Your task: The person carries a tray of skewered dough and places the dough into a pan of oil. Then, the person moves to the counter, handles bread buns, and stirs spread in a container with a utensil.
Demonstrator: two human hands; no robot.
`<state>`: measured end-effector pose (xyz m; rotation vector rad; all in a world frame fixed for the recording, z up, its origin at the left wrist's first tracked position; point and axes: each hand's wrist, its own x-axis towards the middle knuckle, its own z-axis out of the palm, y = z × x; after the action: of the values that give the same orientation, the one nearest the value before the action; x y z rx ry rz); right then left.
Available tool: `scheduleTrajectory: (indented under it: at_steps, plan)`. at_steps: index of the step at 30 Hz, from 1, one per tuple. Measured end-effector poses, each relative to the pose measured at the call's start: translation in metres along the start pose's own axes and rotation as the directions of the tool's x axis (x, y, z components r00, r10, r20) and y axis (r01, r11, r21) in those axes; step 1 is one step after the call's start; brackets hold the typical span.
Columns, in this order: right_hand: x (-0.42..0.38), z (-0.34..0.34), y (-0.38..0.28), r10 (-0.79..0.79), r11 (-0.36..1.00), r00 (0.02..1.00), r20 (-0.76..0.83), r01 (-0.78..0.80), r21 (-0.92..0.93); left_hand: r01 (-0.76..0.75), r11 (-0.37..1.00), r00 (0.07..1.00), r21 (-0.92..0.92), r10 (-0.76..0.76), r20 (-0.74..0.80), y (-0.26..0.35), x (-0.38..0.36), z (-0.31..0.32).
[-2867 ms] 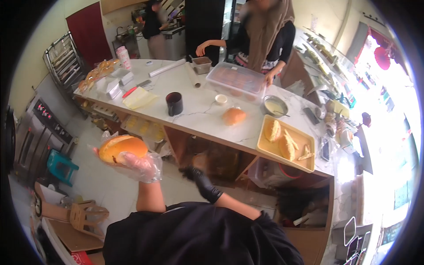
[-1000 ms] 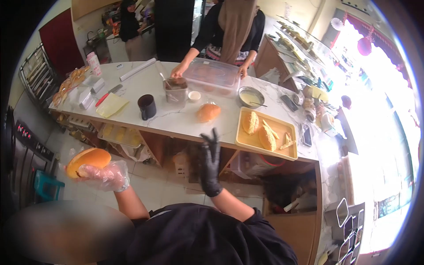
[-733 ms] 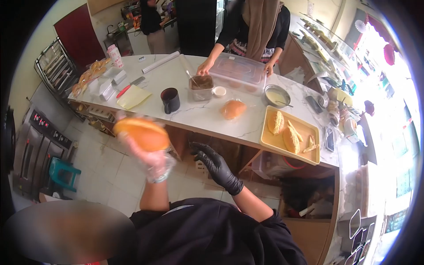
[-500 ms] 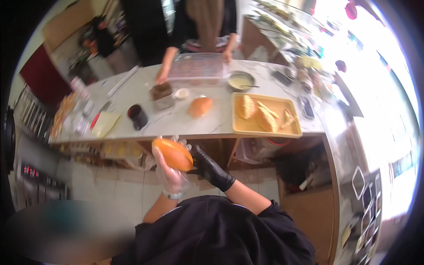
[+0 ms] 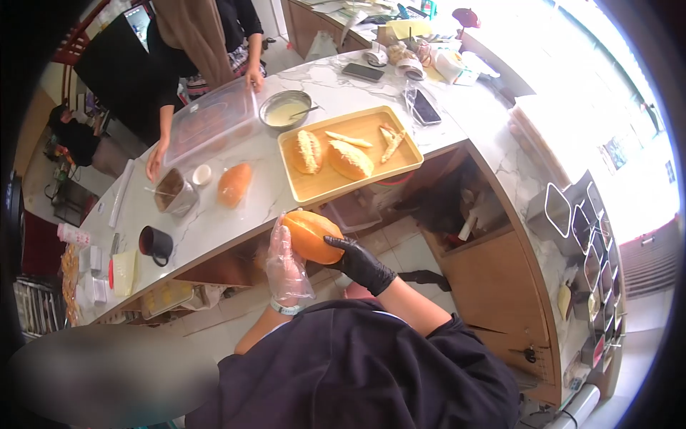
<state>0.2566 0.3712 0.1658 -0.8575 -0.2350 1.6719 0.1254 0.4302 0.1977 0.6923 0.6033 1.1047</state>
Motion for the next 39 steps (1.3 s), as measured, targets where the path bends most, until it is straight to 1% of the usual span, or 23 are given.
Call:
scheduleTrajectory:
  at_steps: [1, 3, 4, 5, 6, 8, 9, 10, 12, 14, 15, 17, 18, 19, 21, 23, 24, 26, 28, 30, 33, 36, 39]
  plan:
    - [0.000, -0.010, -0.010, -0.017, 1.000, 0.998, -0.056, 0.016, -0.022, 0.006, 0.999, 0.999, 0.047, -0.004, -0.044, -0.011, 0.005, 0.002]
    - [0.005, -0.028, -0.035, -0.040, 0.997, 0.987, -0.153, 0.029, -0.076, -0.052, 0.999, 0.998, 0.011, 0.052, 0.021, -0.026, 0.019, 0.007]
    - [0.010, -0.036, -0.049, -0.131, 0.991, 0.977, -0.168, 0.127, -0.036, -0.086, 0.996, 0.995, -0.006, 0.086, 0.045, -0.032, 0.027, 0.008]
    - [0.017, -0.042, -0.066, -0.252, 0.964, 0.957, -0.140, 0.260, 0.044, -0.074, 0.996, 0.997, -0.053, 0.073, -0.015, -0.035, 0.036, 0.009]
    - [0.029, -0.054, -0.085, -0.349, 0.934, 0.924, -0.159, 0.357, 0.027, -0.110, 0.992, 0.994, -0.061, 0.108, -0.036, -0.034, 0.044, 0.011]
    - [0.044, -0.083, -0.127, -0.469, 0.877, 0.865, -0.175, 0.434, -0.207, -0.189, 0.979, 0.980, -0.073, 0.183, -0.076, -0.031, 0.062, 0.016]
    - [0.056, -0.115, -0.143, -0.485, 0.852, 0.818, -0.311, 0.360, -0.381, -0.241, 0.970, 0.959, 0.042, 0.245, -0.140, -0.029, 0.071, 0.018]
    - [0.060, -0.119, -0.160, -0.520, 0.817, 0.780, -0.348, 0.336, -0.469, -0.266, 0.960, 0.947, 0.086, 0.277, -0.160, -0.027, 0.079, 0.017]
    - [0.075, -0.123, -0.181, -0.615, 0.741, 0.717, -0.330, 0.381, -0.553, -0.316, 0.932, 0.914, 0.179, 0.349, -0.206, -0.025, 0.093, 0.011]
    - [0.100, -0.150, -0.196, -0.702, 0.588, 0.677, -0.222, 0.375, -0.717, -0.375, 0.889, 0.859, 0.264, 0.440, -0.262, -0.020, 0.107, 0.008]
    - [0.104, -0.150, -0.202, -0.667, 0.618, 0.695, -0.269, 0.314, -0.721, -0.395, 0.856, 0.825, 0.333, 0.490, -0.281, -0.015, 0.112, 0.002]
    - [0.125, -0.173, -0.206, -0.679, 0.579, 0.697, -0.228, 0.318, -0.751, -0.441, 0.776, 0.735, 0.452, 0.601, -0.314, 0.001, 0.121, -0.011]
    - [0.132, -0.177, -0.207, -0.694, 0.560, 0.692, -0.200, 0.344, -0.754, -0.413, 0.689, 0.624, 0.596, 0.691, -0.366, 0.010, 0.130, -0.026]
    - [0.135, -0.178, -0.208, -0.724, 0.483, 0.673, -0.150, 0.340, -0.807, -0.348, 0.596, 0.507, 0.724, 0.769, -0.390, 0.019, 0.138, -0.046]
    - [0.137, -0.176, -0.207, -0.782, 0.348, 0.614, -0.103, 0.294, -0.890, -0.316, 0.517, 0.357, 0.796, 0.842, -0.405, 0.039, 0.159, -0.098]
    - [0.134, -0.172, -0.203, -0.854, 0.107, 0.519, 0.020, 0.214, -0.971, -0.272, 0.859, 0.402, 0.434, 0.511, -0.760, 0.062, 0.175, -0.141]
    - [0.129, -0.166, -0.202, -0.873, -0.020, 0.479, 0.090, 0.150, -0.989, -0.252, 0.925, 0.405, 0.285, 0.368, -0.837, 0.074, 0.183, -0.157]
    - [0.112, -0.141, -0.201, -0.888, -0.079, 0.441, 0.130, 0.132, -0.988, -0.208, 0.978, 0.415, -0.035, 0.056, -0.908, 0.095, 0.197, -0.182]
    - [0.098, -0.112, -0.197, -0.902, 0.032, 0.430, 0.047, 0.174, -0.984, -0.232, 0.973, 0.379, 0.001, 0.091, -0.921, 0.101, 0.209, -0.200]
    - [0.090, -0.108, -0.193, -0.904, 0.007, 0.423, 0.056, 0.145, -0.989, -0.267, 0.964, 0.348, 0.011, 0.107, -0.931, 0.108, 0.216, -0.206]
    - [0.084, -0.082, -0.178, -0.919, 0.118, 0.394, -0.029, 0.203, -0.972, -0.235, 0.972, 0.352, -0.005, 0.080, -0.933, 0.118, 0.221, -0.212]
    - [0.096, -0.067, -0.170, -0.926, 0.071, 0.376, 0.022, 0.231, -0.970, -0.345, 0.937, 0.474, -0.057, 0.122, -0.872, 0.118, 0.229, -0.238]
    - [0.108, -0.048, -0.159, -0.912, 0.049, 0.406, 0.059, 0.250, -0.967, -0.349, 0.936, 0.447, 0.041, 0.205, -0.870, 0.122, 0.232, -0.245]
